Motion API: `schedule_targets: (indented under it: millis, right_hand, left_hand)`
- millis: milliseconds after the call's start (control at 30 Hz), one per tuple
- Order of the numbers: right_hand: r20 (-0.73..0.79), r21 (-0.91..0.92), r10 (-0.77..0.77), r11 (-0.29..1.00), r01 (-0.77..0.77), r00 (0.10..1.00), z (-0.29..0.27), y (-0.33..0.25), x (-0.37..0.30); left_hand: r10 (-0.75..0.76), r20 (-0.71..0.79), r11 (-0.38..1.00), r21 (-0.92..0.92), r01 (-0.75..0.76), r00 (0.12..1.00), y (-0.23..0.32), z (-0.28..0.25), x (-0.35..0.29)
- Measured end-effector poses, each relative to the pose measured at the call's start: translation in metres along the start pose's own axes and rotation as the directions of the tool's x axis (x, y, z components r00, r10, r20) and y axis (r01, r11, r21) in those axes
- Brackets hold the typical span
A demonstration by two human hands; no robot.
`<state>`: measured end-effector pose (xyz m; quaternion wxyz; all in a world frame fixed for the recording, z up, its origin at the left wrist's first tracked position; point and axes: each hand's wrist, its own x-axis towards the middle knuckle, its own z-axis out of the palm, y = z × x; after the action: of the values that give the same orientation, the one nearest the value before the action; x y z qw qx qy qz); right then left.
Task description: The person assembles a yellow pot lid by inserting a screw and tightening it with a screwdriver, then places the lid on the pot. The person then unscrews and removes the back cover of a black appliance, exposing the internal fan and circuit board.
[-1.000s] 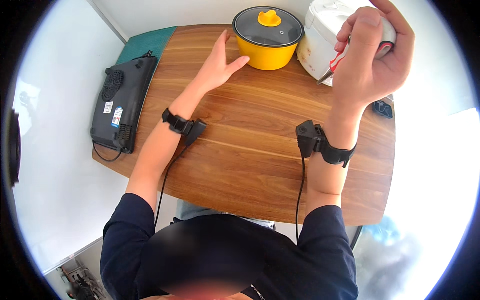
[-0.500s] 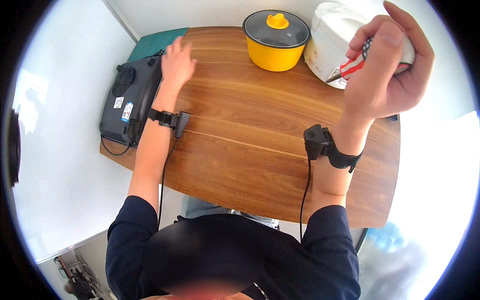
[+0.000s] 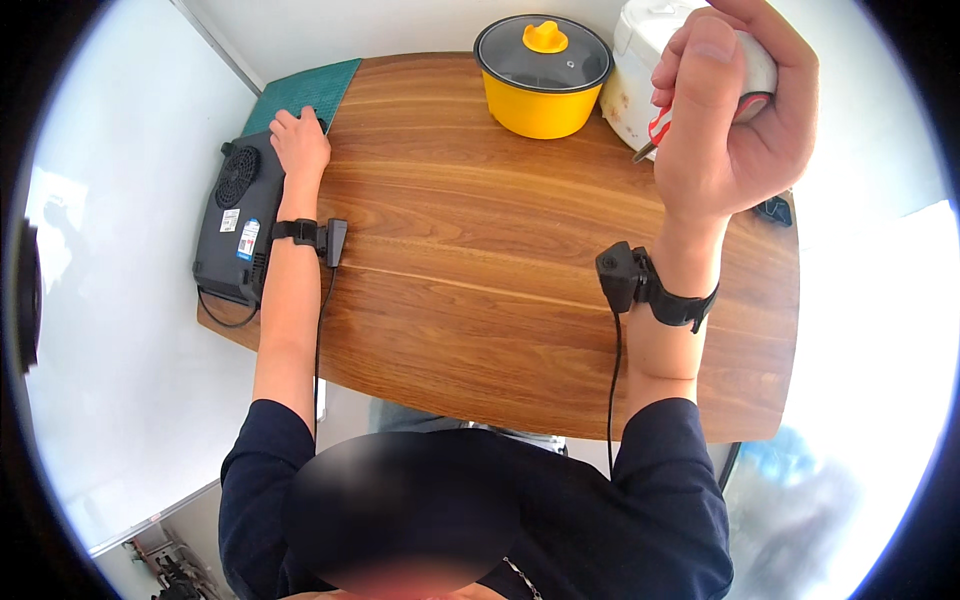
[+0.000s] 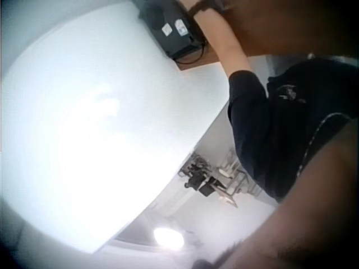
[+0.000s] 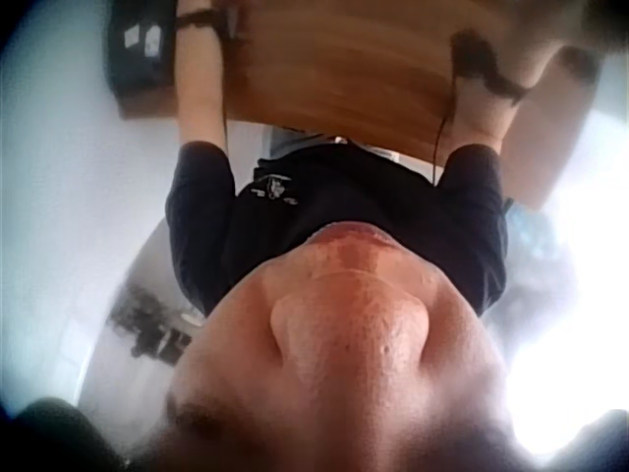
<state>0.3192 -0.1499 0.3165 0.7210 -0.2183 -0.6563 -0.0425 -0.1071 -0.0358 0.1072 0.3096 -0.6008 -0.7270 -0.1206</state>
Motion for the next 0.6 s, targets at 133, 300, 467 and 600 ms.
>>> schedule_targets:
  millis: [133, 300, 467, 600]
  right_hand:
    - [0.045, -0.027, 0.003, 1.0, -0.002, 0.999, 0.015, 0.005, -0.004]
    - [0.072, -0.021, 0.002, 1.0, -0.001, 0.997, 0.027, 0.004, -0.008]
    - [0.085, -0.003, 0.01, 1.0, -0.01, 0.996, 0.033, -0.004, -0.01]
    - [0.085, -0.01, 0.022, 1.0, -0.021, 0.996, 0.037, -0.011, -0.012]
  left_hand:
    - [-0.012, 0.07, 1.0, -0.026, 0.014, 0.998, 0.004, -0.002, 0.001]
    - [0.018, 0.152, 0.998, -0.067, -0.008, 0.988, 0.01, -0.018, -0.001]
    - [0.099, 0.216, 0.983, -0.174, -0.061, 0.971, 0.023, -0.049, -0.011]
    - [0.155, 0.238, 0.973, -0.204, -0.107, 0.959, 0.029, -0.067, -0.024]
